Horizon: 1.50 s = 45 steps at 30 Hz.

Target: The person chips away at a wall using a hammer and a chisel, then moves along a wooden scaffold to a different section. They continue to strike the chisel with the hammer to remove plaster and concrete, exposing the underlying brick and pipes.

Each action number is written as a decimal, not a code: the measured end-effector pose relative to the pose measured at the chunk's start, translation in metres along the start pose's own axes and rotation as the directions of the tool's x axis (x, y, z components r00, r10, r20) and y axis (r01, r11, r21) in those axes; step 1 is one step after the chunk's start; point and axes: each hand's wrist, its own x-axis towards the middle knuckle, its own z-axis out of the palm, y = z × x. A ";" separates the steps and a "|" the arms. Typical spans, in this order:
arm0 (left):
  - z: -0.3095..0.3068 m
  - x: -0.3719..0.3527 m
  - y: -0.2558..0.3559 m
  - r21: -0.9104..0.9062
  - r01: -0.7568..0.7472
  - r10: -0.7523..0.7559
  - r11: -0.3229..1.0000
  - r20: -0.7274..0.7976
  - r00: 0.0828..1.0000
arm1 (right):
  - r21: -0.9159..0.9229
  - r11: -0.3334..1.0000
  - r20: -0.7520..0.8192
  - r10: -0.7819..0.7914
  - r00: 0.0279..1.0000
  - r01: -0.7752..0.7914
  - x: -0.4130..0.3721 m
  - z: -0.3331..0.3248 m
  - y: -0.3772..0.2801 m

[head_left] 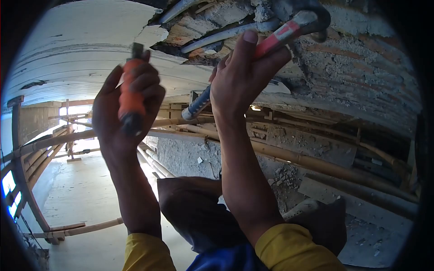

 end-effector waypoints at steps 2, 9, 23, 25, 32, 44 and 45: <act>-0.016 0.022 0.001 -0.007 0.056 -0.056 0.998 -0.062 0.996 | -0.065 0.997 0.037 -0.042 0.998 0.044 -0.001 -0.010 0.010; -0.102 0.068 0.000 0.117 0.012 0.015 0.993 -0.228 0.974 | -0.273 0.938 0.329 -0.117 0.937 0.213 -0.008 -0.046 0.024; -0.123 0.147 0.000 0.241 -0.308 0.347 0.921 -0.142 0.927 | -0.434 0.877 0.469 0.023 0.883 0.208 -0.022 -0.041 0.000; -0.133 0.160 0.002 0.204 -0.354 0.375 0.913 -0.071 0.924 | -0.463 0.862 0.466 0.038 0.884 0.207 -0.018 -0.047 -0.008; -0.123 0.170 -0.002 0.030 -0.456 0.457 0.889 -0.039 0.889 | -0.002 0.953 0.117 -0.300 0.947 0.302 -0.017 -0.042 -0.040; -0.122 0.177 0.001 0.018 -0.468 0.468 0.883 0.018 0.883 | -0.255 0.966 0.318 0.136 0.938 -0.053 -0.034 -0.034 0.004; -0.122 0.175 0.002 0.033 -0.463 0.463 0.886 0.029 0.886 | -0.122 0.992 0.229 0.007 0.973 0.022 -0.030 -0.025 -0.014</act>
